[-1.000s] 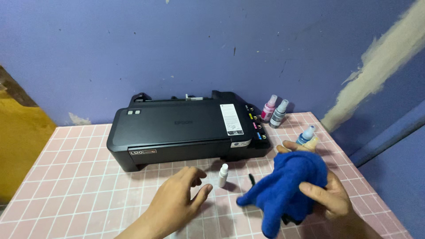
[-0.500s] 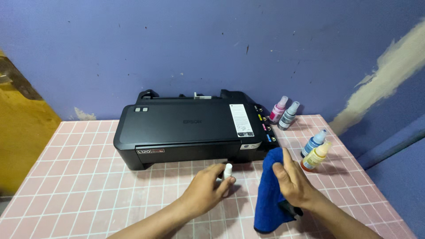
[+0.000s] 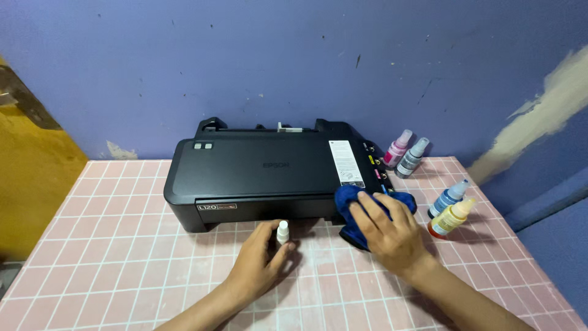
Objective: The person wipes the exterior of an Epson L120 printer with a blue cloth, then sprays a cleaning solution onto the cloth and continues wiping the top and sides of the printer. Ink bottles are visible nearby but not used.
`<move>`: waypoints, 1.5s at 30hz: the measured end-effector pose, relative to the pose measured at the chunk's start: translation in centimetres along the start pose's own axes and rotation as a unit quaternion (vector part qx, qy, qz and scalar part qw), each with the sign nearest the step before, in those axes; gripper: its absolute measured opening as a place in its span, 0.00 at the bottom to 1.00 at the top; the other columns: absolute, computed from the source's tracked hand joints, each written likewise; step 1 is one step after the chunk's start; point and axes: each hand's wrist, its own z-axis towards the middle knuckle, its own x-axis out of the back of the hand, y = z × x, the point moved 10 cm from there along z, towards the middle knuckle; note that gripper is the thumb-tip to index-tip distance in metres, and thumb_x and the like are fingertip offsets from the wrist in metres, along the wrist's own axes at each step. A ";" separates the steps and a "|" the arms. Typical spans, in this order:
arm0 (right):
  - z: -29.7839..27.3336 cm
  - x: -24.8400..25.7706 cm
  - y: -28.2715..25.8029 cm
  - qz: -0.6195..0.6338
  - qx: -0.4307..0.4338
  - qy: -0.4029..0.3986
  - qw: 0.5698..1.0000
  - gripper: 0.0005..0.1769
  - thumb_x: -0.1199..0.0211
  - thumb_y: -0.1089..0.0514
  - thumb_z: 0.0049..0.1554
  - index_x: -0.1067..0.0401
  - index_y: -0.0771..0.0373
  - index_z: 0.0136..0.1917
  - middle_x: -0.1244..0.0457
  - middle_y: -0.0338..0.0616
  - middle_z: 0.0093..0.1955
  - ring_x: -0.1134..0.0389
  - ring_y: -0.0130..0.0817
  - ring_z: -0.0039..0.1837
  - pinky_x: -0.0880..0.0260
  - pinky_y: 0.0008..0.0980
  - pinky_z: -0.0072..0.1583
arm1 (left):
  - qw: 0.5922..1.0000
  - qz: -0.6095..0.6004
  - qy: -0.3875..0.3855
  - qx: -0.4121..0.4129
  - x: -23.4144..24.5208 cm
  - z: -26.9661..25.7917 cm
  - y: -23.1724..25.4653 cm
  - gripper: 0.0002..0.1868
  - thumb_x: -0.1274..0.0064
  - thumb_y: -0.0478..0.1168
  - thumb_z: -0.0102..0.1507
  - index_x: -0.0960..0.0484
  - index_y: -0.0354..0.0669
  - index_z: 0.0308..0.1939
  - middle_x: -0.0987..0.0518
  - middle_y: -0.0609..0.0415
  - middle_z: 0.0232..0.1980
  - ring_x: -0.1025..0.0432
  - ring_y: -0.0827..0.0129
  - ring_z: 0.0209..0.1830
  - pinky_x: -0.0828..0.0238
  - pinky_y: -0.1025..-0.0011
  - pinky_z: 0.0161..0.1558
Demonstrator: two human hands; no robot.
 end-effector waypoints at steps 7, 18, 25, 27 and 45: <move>-1.6 -2.8 -2.6 0.025 0.135 -0.048 0.989 0.18 0.36 0.58 0.54 0.27 0.57 0.59 0.40 0.45 0.66 0.40 0.50 0.62 0.34 0.43 0.61 | 0.999 -0.009 0.003 -0.045 -0.2 -0.2 -1.2 0.23 0.41 0.39 0.60 0.27 0.38 0.58 0.18 0.46 0.49 0.19 0.57 0.45 0.22 0.64 0.45; -1.2 0.0 -1.6 0.382 -0.005 -0.282 0.880 0.24 0.34 0.64 0.49 0.23 0.60 0.61 0.32 0.42 0.63 0.33 0.42 0.64 0.36 0.43 0.64 | 0.993 -0.094 -0.039 -0.061 -0.9 -1.2 -0.5 0.27 0.54 0.36 0.67 0.37 0.39 0.70 0.20 0.44 0.51 0.22 0.61 0.49 0.26 0.64 0.52; -3.8 -5.4 1.8 0.759 -0.449 -0.082 0.465 0.25 0.50 0.69 0.61 0.39 0.76 0.71 0.36 0.65 0.68 0.35 0.53 0.71 0.35 0.50 0.72 | 0.984 -0.140 -0.069 -0.087 -1.2 -2.2 2.5 0.36 0.61 0.32 0.67 0.50 0.40 0.80 0.24 0.43 0.47 0.28 0.63 0.42 0.27 0.63 0.50; -4.8 -6.7 1.1 0.762 -0.474 -0.090 0.432 0.27 0.50 0.68 0.61 0.42 0.76 0.73 0.39 0.65 0.70 0.36 0.53 0.72 0.36 0.50 0.72 | 0.981 -0.147 -0.112 -0.058 -1.8 -2.4 3.1 0.31 0.58 0.34 0.68 0.44 0.43 0.77 0.22 0.44 0.48 0.25 0.66 0.42 0.22 0.66 0.46; -6.1 -4.3 -0.5 0.788 -0.436 -0.094 0.424 0.34 0.51 0.67 0.60 0.51 0.73 0.78 0.48 0.63 0.80 0.45 0.48 0.80 0.46 0.44 0.76 | 0.983 -0.112 -0.140 -0.038 -4.8 -0.4 9.2 0.24 0.57 0.37 0.67 0.37 0.46 0.68 0.22 0.49 0.28 0.28 0.69 0.25 0.31 0.67 0.28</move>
